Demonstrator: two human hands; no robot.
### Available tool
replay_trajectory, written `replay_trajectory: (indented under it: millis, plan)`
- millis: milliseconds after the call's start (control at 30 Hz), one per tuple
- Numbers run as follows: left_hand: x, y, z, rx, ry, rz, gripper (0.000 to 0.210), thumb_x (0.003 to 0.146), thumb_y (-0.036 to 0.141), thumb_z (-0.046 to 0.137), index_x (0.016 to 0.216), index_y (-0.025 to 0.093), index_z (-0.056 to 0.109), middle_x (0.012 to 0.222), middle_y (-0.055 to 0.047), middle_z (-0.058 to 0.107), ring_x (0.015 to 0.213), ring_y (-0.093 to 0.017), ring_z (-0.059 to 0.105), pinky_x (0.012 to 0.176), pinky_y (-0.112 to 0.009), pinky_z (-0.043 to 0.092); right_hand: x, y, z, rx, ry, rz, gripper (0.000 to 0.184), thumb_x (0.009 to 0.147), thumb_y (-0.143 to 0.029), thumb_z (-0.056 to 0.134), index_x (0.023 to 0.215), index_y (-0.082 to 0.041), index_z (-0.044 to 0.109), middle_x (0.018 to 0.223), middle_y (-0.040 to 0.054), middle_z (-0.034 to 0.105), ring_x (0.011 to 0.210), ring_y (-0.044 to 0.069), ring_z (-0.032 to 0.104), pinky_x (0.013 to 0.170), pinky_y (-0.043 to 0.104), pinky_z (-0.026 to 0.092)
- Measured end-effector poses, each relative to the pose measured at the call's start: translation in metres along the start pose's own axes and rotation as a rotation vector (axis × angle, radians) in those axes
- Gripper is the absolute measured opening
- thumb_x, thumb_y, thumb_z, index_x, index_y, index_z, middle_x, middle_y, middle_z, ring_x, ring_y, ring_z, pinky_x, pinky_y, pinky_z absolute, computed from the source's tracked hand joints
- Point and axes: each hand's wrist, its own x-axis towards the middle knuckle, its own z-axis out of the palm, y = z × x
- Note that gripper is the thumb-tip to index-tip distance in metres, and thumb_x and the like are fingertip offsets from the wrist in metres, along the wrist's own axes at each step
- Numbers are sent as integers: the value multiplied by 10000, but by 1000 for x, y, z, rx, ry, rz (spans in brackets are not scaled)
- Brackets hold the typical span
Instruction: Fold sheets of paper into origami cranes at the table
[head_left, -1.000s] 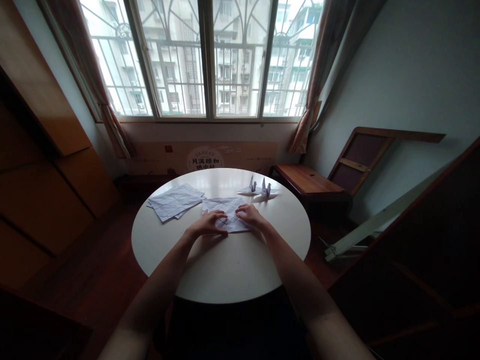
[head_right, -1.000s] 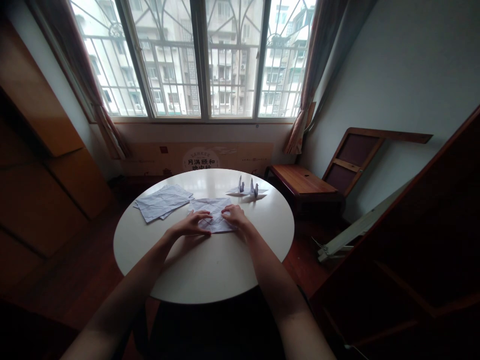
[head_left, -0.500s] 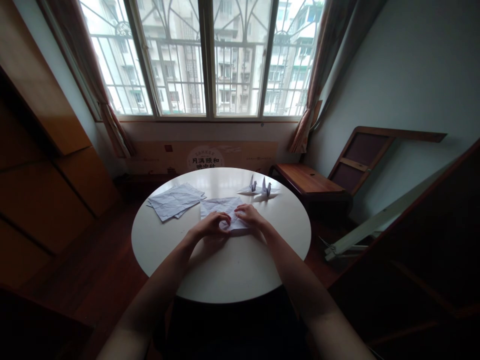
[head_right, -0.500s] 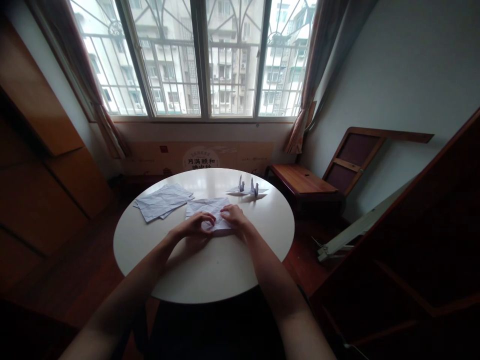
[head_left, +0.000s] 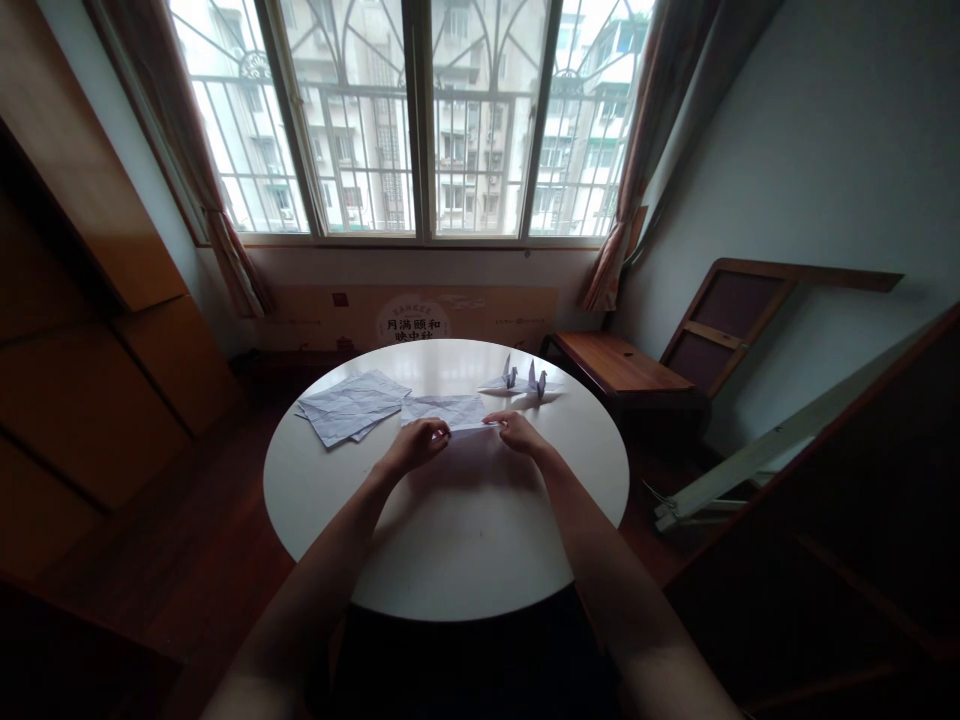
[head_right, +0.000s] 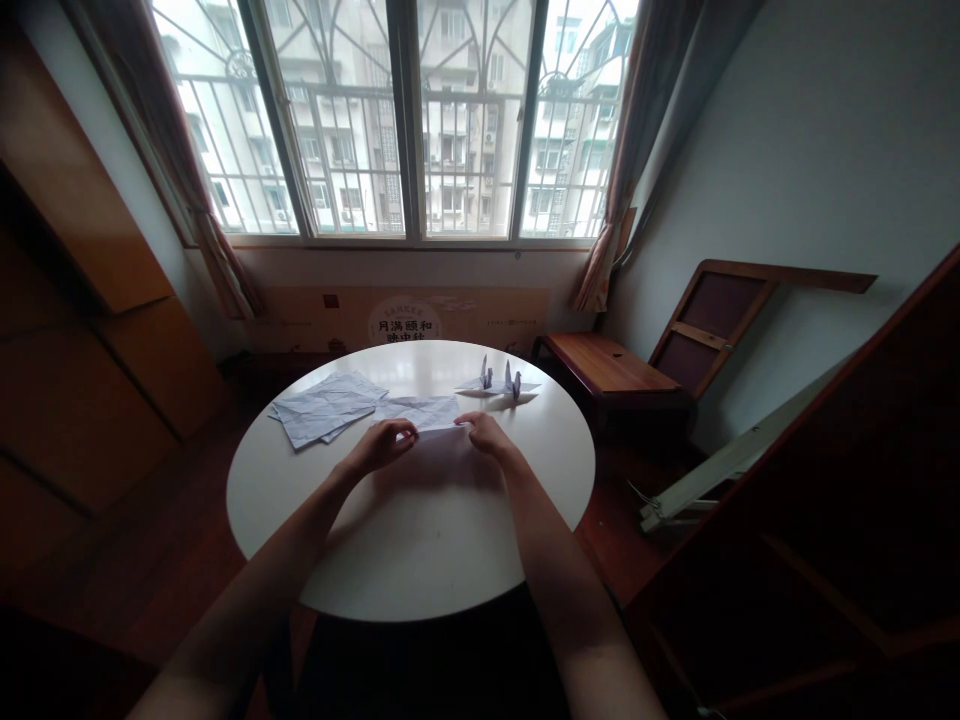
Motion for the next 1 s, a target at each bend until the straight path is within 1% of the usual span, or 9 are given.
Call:
replay_trajectory:
  millis: [133,267,367,467,533,700,800,900,1000]
  plan:
    - [5,-3,-1,-89,25,-18,174,844,269,556,865,193,712,873,-48,729,819,-202,673,770,-288,502,0,0,0,1,-43,-47,351,686,-37,628,983,-177,753,1089,62,723,1053,234,645,964,326,475]
    - [11,-19,-5,-337,7,-106,342,918,374,458,866,137,699,845,-76,730,771,-191,687,718,-282,538,1,-1,1,-48,-20,-1,262,782,-64,559,895,-170,770,1057,76,732,1051,223,652,974,323,464]
    - [9,-43,-9,-198,75,-243,243,883,260,489,905,156,707,911,-71,733,852,-203,685,809,-313,533,1,-2,0,-67,-7,48,298,808,-54,516,874,-188,773,1036,63,739,1030,214,663,964,315,469]
    - [2,-66,-11,-53,-39,-300,285,783,108,523,970,183,724,987,-73,727,936,-226,675,873,-328,506,1,-2,-2,-109,12,64,260,804,-95,545,889,-192,770,1022,64,742,1013,229,666,940,318,478]
    - [-2,-74,-12,-39,-101,-270,320,757,86,519,973,183,734,1031,-81,719,1001,-241,658,910,-326,484,0,-1,-3,-151,39,99,213,802,-148,570,882,-179,765,982,79,745,963,243,675,880,313,496]
    - [-5,-72,-18,-47,-148,-243,318,686,110,573,952,180,733,1012,-59,723,976,-250,650,865,-309,489,2,5,-3,-176,129,160,186,808,-177,553,844,-162,735,872,89,736,827,223,672,750,285,495]
    - [-3,-70,-19,-50,-137,-245,198,735,270,614,876,185,726,929,-44,726,913,-247,653,828,-323,495,3,8,-2,-139,158,161,174,786,-145,561,836,-172,726,858,81,732,816,211,665,737,276,491]
    - [-1,-70,-16,-54,-68,-304,275,780,419,594,777,164,700,835,-59,721,828,-243,661,756,-322,507,4,8,-1,-131,158,187,164,786,-147,563,834,-171,719,849,79,728,809,203,664,727,270,491]
    - [1,-69,-14,-89,-6,-341,268,764,424,622,807,170,692,802,-58,727,805,-238,669,702,-296,511,4,6,-2,-148,154,213,156,798,-169,560,841,-163,710,862,79,725,813,199,667,730,268,493]
